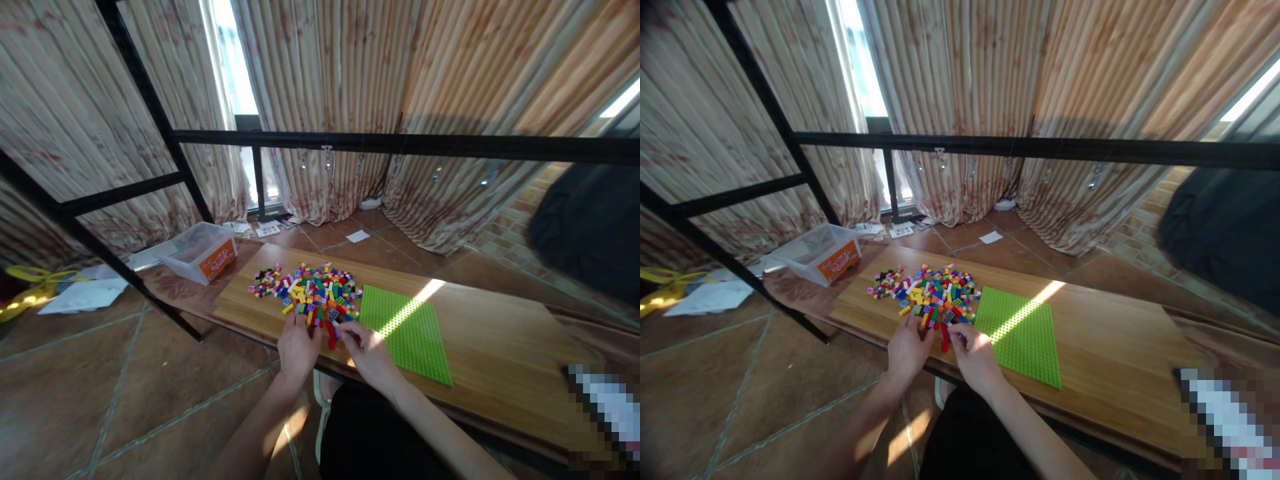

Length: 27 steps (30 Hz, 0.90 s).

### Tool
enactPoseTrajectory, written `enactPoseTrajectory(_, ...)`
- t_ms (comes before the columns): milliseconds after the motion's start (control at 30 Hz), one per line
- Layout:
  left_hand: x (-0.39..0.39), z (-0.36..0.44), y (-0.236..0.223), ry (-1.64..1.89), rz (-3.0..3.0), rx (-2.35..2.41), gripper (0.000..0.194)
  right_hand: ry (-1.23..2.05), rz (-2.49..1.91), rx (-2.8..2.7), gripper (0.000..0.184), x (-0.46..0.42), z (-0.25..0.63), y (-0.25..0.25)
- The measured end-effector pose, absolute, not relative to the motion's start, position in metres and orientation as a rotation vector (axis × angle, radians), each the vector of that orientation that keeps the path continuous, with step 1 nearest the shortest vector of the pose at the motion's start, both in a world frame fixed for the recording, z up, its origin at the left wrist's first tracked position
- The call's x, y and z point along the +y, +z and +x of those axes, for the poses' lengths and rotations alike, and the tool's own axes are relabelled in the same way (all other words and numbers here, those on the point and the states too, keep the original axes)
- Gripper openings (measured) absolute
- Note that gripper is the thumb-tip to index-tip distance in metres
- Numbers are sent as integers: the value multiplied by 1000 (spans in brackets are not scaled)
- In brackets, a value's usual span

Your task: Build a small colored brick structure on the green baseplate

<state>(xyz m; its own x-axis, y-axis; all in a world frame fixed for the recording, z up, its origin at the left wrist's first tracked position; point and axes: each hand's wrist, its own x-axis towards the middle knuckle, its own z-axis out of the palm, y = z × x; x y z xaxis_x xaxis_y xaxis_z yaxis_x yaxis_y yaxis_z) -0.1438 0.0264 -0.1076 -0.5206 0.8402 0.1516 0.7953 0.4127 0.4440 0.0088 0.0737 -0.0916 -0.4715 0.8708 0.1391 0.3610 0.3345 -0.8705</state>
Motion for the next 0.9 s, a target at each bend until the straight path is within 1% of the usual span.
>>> enactPoseTrajectory(300, 24, -141, -106, 864, 1398, 2533, 23, 1144, -1164, -1922, 23, 81, -3, -89)
enactPoseTrajectory(467, 26, -147, -101, 979, 1259, 2470, 28, 1094, -1143, -1942, 21, 78, -8, -96)
enactPoseTrajectory(600, 27, -154, -96, 1148, 1091, 2235, 33, 1009, -1096, -1963, 24, 77, -8, -101)
enactPoseTrajectory(767, 24, -154, -90, 1315, 936, 1816, 33, 814, -865, -2111, 44, 82, -5, -88)
enactPoseTrajectory(833, 22, -151, -85, 1327, 909, 1695, 31, 792, -769, -2195, 43, 83, -4, -80)
enactPoseTrajectory(900, 19, -148, -78, 1328, 881, 1614, 30, 823, -735, -2200, 36, 83, -3, -75)
